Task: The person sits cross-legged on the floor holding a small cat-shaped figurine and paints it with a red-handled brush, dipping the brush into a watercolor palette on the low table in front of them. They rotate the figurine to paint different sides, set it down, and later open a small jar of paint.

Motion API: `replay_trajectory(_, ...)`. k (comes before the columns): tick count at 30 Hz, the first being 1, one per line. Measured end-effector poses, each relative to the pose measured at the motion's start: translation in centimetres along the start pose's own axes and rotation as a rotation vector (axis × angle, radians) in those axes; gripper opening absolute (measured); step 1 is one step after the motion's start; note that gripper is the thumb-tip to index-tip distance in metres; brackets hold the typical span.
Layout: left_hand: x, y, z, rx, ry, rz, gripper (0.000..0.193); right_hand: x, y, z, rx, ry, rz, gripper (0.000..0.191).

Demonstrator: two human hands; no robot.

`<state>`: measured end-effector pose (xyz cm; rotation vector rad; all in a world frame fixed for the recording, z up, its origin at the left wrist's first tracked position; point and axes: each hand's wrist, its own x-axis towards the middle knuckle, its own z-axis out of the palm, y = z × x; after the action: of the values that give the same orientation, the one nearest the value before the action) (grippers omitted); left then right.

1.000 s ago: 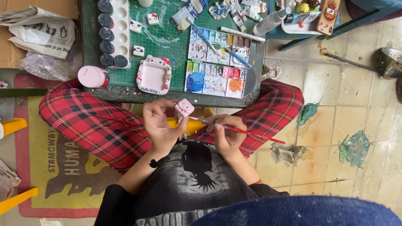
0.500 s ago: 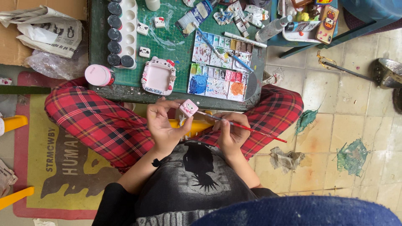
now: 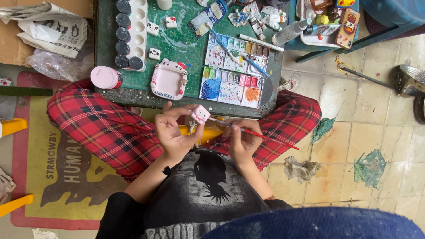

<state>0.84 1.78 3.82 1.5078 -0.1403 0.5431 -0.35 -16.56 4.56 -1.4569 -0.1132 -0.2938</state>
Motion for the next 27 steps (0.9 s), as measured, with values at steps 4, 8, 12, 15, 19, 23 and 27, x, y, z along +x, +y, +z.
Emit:
replay_trajectory(4,0.0,-1.2,-0.3,-0.156,-0.033,-0.071,0.058,0.6,0.1,0.0,0.093,0.071,0.092,0.009)
replay_trajectory(8,0.9,-3.1,-1.1,-0.558,-0.159,-0.274,0.051,0.9,0.0,-0.4,0.126,0.044,0.077,0.009)
replay_trajectory(12,1.0,-3.6,-1.9,-0.82,-0.209,-0.436,0.047,1.4,0.0,-1.1,0.086,0.042,0.085,0.01)
replay_trajectory(15,0.8,-3.6,-1.9,-0.884,-0.21,-0.474,0.049,1.1,0.0,-1.1,0.138,-0.028,0.097,0.011)
replay_trajectory(19,0.7,-3.2,-1.7,-0.763,-0.245,-0.384,0.049,1.0,-0.1,-0.7,0.115,-0.097,0.109,0.012)
replay_trajectory(23,0.7,-3.0,-1.8,-0.638,-0.257,-0.304,0.05,1.5,-0.3,-0.7,0.034,0.014,0.036,0.012)
replay_trajectory(27,0.7,-3.0,-1.9,-0.536,-0.252,-0.278,0.05,1.6,-0.7,-0.6,-0.028,-0.065,-0.085,0.011)
